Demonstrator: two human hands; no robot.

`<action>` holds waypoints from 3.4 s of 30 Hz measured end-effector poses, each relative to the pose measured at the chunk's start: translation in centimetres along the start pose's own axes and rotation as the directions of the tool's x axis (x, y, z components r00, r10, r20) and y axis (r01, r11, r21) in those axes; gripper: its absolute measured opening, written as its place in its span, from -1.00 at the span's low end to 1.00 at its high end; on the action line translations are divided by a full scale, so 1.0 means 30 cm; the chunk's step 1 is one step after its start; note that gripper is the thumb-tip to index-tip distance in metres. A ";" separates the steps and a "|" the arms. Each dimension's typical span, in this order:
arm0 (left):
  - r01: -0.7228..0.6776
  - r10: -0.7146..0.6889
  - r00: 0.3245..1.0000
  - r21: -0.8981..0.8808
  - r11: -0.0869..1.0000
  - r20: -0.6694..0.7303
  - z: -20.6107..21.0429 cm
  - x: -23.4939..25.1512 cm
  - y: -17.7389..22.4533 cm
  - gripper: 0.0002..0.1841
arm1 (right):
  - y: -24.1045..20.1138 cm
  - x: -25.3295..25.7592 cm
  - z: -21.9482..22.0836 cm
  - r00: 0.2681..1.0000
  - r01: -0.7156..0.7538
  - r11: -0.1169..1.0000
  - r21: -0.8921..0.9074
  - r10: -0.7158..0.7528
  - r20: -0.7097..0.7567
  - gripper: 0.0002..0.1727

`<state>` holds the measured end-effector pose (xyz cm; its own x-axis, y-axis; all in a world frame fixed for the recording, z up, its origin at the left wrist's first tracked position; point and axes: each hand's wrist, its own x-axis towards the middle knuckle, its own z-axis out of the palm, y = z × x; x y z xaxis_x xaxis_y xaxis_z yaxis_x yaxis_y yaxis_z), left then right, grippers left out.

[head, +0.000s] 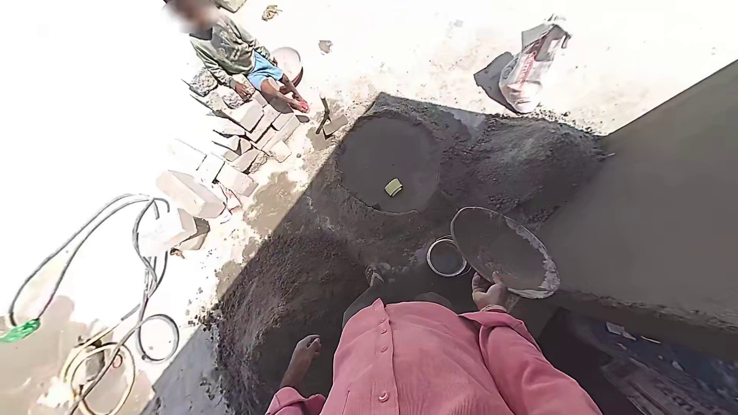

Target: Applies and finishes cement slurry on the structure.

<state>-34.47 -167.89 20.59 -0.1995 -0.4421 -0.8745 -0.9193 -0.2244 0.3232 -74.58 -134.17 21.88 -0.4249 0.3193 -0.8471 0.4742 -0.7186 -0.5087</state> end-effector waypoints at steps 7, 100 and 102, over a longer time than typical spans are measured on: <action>-0.251 0.215 0.968 0.425 0.870 0.133 -0.415 0.312 0.770 -0.61 | 0.160 0.018 0.077 0.983 -0.013 0.982 0.189 0.047 -0.177 -0.68; -0.473 0.136 0.700 0.312 0.824 0.701 0.222 2.105 1.411 -0.49 | 0.707 0.984 0.265 0.536 -0.443 0.273 -0.854 -0.683 -0.497 -0.03; -0.473 0.138 0.704 0.315 0.823 0.697 0.227 2.104 1.392 -0.47 | 0.666 0.909 0.293 0.528 -0.502 0.134 -0.855 -0.735 -0.425 0.03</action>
<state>-87.76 -199.24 -23.59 -0.5040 0.2628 -0.8228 -0.7686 0.2981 0.5660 -83.46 -145.26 -10.04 -0.2448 0.9596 -0.1384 0.9358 0.2712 0.2252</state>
